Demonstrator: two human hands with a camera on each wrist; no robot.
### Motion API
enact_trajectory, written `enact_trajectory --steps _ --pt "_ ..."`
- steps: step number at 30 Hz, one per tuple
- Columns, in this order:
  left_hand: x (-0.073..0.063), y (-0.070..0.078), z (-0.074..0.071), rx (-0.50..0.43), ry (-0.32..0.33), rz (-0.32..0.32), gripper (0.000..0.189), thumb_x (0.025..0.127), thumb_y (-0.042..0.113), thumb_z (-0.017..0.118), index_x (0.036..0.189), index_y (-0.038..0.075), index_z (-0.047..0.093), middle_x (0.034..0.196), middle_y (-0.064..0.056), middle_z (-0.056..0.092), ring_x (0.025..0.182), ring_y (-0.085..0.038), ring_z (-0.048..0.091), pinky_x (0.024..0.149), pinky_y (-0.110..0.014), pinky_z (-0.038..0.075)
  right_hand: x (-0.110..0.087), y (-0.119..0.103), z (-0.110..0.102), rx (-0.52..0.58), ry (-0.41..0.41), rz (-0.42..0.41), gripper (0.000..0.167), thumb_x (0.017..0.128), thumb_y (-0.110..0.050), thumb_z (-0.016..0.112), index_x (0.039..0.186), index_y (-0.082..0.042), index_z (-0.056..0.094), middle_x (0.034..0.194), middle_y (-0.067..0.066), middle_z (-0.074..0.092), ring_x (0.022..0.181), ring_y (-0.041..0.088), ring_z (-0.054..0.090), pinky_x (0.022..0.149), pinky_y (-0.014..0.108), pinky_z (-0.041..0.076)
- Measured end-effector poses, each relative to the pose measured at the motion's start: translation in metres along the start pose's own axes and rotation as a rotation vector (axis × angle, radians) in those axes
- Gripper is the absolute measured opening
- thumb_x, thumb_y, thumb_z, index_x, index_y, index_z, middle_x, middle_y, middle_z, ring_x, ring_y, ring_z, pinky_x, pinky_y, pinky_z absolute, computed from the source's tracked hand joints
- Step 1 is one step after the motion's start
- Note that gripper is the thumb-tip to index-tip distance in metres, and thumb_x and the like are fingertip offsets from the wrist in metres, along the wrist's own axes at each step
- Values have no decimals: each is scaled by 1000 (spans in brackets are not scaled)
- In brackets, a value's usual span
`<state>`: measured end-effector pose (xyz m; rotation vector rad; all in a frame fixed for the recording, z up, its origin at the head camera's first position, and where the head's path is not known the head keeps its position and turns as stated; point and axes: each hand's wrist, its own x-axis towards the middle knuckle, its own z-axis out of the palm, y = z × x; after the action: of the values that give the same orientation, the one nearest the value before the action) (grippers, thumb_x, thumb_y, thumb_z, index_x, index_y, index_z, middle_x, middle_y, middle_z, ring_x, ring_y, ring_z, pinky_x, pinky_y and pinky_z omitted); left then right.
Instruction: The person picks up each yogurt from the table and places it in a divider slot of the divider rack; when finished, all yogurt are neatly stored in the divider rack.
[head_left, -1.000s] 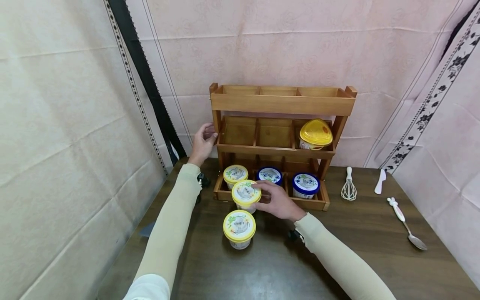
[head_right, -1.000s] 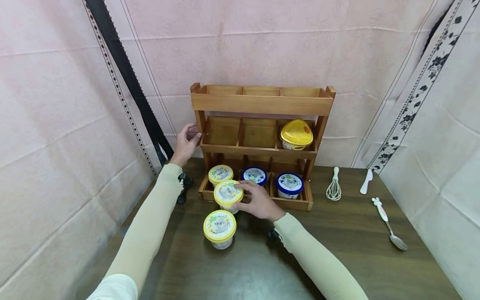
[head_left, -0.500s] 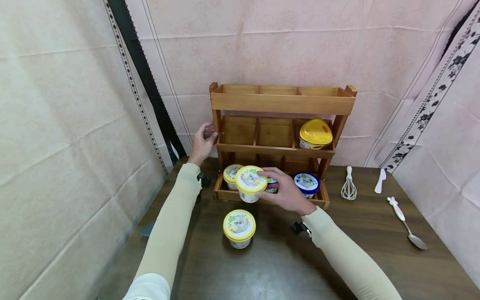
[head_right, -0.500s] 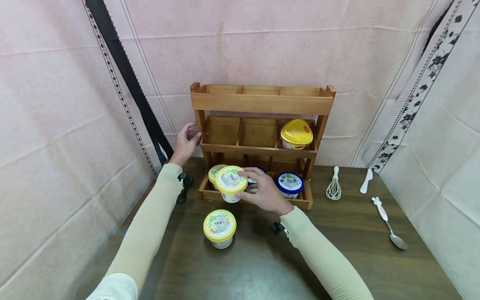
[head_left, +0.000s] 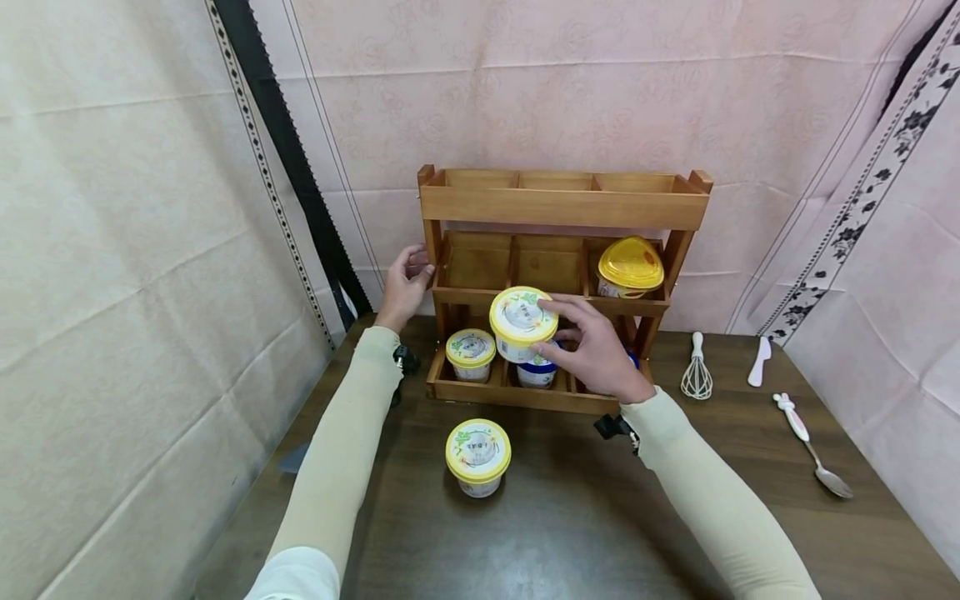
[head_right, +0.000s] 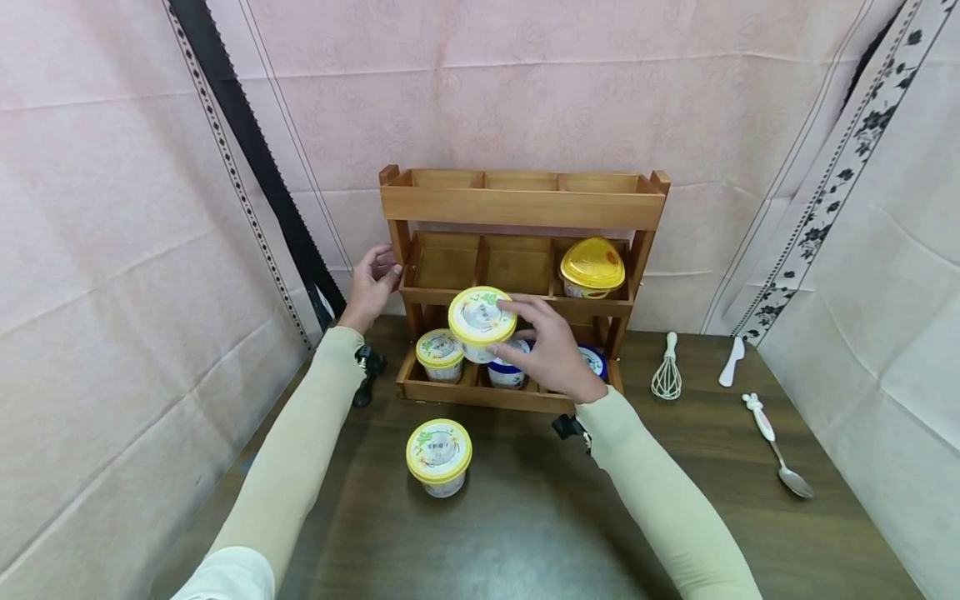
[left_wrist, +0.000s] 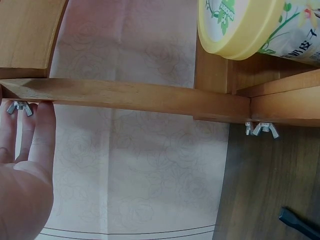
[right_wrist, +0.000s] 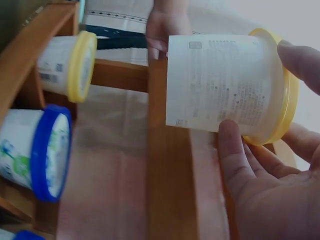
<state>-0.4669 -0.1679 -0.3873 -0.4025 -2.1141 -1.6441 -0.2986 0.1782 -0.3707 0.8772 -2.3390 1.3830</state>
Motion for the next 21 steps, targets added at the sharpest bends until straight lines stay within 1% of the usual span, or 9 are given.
enact_trajectory --steps 5,10,15,21 --pt "0 0 0 -1 0 0 37 107 13 64 143 21 61 133 -9 65 121 -26 63 102 -44 54 12 -9 -12 -31 74 -10 65 92 -21 86 150 -11 59 158 10 48 126 29 64 97 46 60" --pt "0 0 0 0 -2 0 38 107 14 64 143 22 61 133 -9 65 122 -26 63 103 -45 55 26 -14 -19 -77 153 23 68 91 -28 86 151 -11 58 157 12 48 124 30 66 98 46 60" --pt "-1 -1 0 0 -3 -6 38 107 14 64 144 23 61 133 -9 65 123 -26 63 104 -46 54 39 -15 -21 -118 218 77 71 92 -36 85 152 -11 57 158 12 47 129 30 61 101 47 60" --pt "-1 0 0 3 4 9 38 107 12 64 144 21 61 133 -10 65 122 -27 64 103 -46 55 54 -14 -17 -157 292 86 73 92 -35 85 152 -7 55 157 15 46 137 31 55 104 47 58"
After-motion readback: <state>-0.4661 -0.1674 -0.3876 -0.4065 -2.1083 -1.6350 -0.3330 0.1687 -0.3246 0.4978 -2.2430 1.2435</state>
